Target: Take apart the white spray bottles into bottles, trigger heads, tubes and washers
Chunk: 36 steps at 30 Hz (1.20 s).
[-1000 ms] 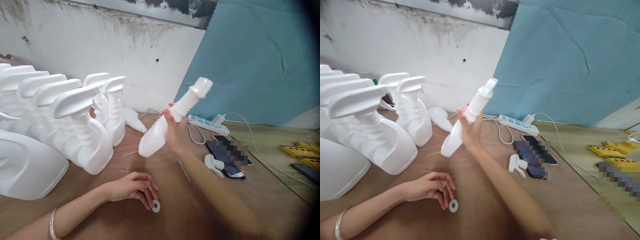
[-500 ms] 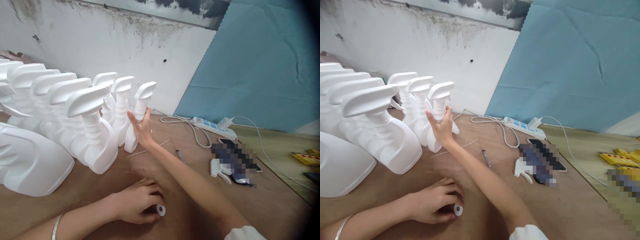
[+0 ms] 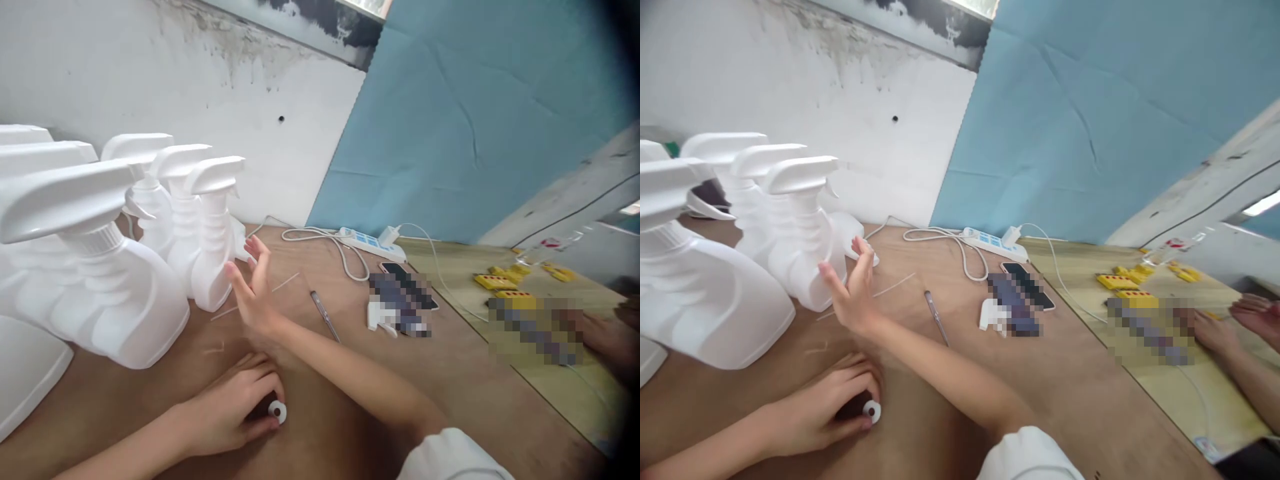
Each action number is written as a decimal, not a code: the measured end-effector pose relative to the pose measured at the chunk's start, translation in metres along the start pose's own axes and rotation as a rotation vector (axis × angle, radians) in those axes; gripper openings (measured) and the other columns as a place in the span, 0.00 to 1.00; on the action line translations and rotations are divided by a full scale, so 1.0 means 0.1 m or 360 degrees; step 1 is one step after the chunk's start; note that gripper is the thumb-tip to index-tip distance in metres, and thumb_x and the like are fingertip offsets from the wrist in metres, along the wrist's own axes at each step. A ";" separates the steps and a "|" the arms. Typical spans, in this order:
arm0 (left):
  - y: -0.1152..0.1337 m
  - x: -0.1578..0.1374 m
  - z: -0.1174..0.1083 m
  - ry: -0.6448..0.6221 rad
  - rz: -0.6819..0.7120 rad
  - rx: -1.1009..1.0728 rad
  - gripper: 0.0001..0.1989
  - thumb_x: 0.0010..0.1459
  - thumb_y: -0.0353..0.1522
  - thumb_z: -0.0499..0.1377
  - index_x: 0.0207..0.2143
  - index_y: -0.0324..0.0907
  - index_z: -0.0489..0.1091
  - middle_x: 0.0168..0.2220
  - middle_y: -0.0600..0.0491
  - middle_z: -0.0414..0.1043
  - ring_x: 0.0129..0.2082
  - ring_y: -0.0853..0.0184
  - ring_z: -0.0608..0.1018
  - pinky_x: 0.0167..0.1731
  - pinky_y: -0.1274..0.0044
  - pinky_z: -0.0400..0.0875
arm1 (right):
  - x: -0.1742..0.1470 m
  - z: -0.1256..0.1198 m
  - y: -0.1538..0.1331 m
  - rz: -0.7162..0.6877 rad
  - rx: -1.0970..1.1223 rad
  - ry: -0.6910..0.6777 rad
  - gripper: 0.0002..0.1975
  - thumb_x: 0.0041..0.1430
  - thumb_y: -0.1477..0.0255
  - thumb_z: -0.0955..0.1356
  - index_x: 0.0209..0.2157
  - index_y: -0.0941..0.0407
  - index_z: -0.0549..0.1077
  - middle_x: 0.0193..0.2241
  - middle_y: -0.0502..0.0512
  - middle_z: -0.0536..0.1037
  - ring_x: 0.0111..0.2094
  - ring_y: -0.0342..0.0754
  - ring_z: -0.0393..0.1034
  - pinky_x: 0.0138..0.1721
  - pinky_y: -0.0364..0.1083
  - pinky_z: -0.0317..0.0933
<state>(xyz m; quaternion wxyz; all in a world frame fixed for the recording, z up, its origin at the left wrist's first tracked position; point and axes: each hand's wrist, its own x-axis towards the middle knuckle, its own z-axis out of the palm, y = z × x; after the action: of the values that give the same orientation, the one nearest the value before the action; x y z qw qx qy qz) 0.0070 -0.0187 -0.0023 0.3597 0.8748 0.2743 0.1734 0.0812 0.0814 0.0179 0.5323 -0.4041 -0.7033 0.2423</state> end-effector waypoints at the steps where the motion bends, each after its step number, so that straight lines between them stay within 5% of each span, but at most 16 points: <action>1: 0.00 0.00 0.00 0.0006 0.0019 0.0010 0.04 0.53 0.28 0.54 0.33 0.42 0.61 0.36 0.52 0.65 0.37 0.67 0.65 0.37 0.77 0.59 | -0.08 -0.15 0.00 -0.0051 -0.0069 0.0002 0.26 0.59 0.65 0.60 0.55 0.57 0.45 0.54 0.61 0.55 0.56 0.48 0.52 0.54 0.50 0.54; 6: -0.05 -0.02 0.04 -0.0009 0.0185 0.0269 0.07 0.56 0.24 0.47 0.30 0.42 0.61 0.29 0.53 0.64 0.32 0.67 0.64 0.33 0.76 0.57 | -0.43 -1.16 0.04 -0.0380 -0.0776 -0.0016 0.18 0.56 0.73 0.61 0.49 0.55 0.56 0.49 0.59 0.62 0.52 0.50 0.56 0.52 0.54 0.53; 10: -0.07 -0.02 0.06 0.0007 0.0209 0.0276 0.06 0.55 0.23 0.48 0.31 0.42 0.61 0.30 0.53 0.64 0.32 0.67 0.63 0.33 0.76 0.56 | -0.62 -1.84 0.20 -0.0091 -0.1513 0.0198 0.18 0.56 0.70 0.61 0.48 0.59 0.56 0.46 0.64 0.64 0.42 0.53 0.64 0.40 0.52 0.60; 13: -0.05 0.00 0.05 0.0025 0.0195 0.0232 0.06 0.55 0.23 0.49 0.30 0.41 0.60 0.30 0.53 0.64 0.32 0.68 0.64 0.33 0.77 0.56 | -0.75 -2.10 0.31 0.0213 -0.2074 0.0103 0.17 0.56 0.68 0.60 0.46 0.60 0.60 0.41 0.64 0.68 0.37 0.55 0.66 0.31 0.49 0.59; 16: -0.03 0.01 0.04 0.0015 0.0162 0.0213 0.06 0.53 0.22 0.49 0.29 0.41 0.60 0.30 0.53 0.64 0.32 0.68 0.64 0.33 0.77 0.56 | -0.83 -2.14 0.39 0.0370 -0.2338 -0.0109 0.15 0.58 0.66 0.59 0.44 0.58 0.63 0.34 0.61 0.71 0.30 0.53 0.67 0.26 0.47 0.56; 22: -0.04 0.02 0.05 0.0011 0.0075 0.0121 0.07 0.50 0.22 0.50 0.29 0.41 0.60 0.31 0.53 0.64 0.33 0.67 0.64 0.34 0.76 0.58 | -0.76 -1.98 0.58 0.0300 -0.2319 -0.0241 0.13 0.57 0.69 0.59 0.44 0.56 0.65 0.38 0.63 0.71 0.37 0.57 0.64 0.31 0.49 0.55; 30: -0.04 0.00 -0.02 0.0149 -0.0233 -0.0263 0.02 0.54 0.29 0.52 0.30 0.40 0.63 0.29 0.55 0.66 0.30 0.71 0.66 0.33 0.79 0.59 | -0.60 -1.67 0.64 0.0024 -0.1293 -0.0340 0.14 0.56 0.73 0.60 0.45 0.54 0.63 0.45 0.58 0.66 0.46 0.51 0.61 0.45 0.50 0.55; 33: -0.04 0.01 -0.04 0.0177 -0.0373 -0.0390 0.06 0.54 0.34 0.53 0.28 0.39 0.65 0.27 0.55 0.66 0.26 0.73 0.65 0.29 0.81 0.59 | -0.55 -1.61 0.72 0.0178 -0.1106 -0.0129 0.19 0.52 0.66 0.64 0.46 0.56 0.62 0.47 0.60 0.65 0.48 0.53 0.59 0.47 0.52 0.54; 36: -0.02 0.02 -0.07 0.0232 -0.0451 -0.0552 0.11 0.55 0.37 0.52 0.27 0.39 0.65 0.25 0.56 0.67 0.25 0.73 0.65 0.26 0.82 0.58 | -0.49 -1.61 0.83 0.0413 -0.1011 -0.0155 0.20 0.50 0.62 0.65 0.43 0.56 0.65 0.42 0.58 0.70 0.43 0.53 0.63 0.44 0.52 0.56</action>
<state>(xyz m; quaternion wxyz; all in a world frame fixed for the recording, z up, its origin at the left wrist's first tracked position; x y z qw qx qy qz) 0.0044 -0.0125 0.0007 0.5047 0.7379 0.3856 0.2283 0.2642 0.0729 -0.0225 0.3104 -0.6237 -0.7110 0.0959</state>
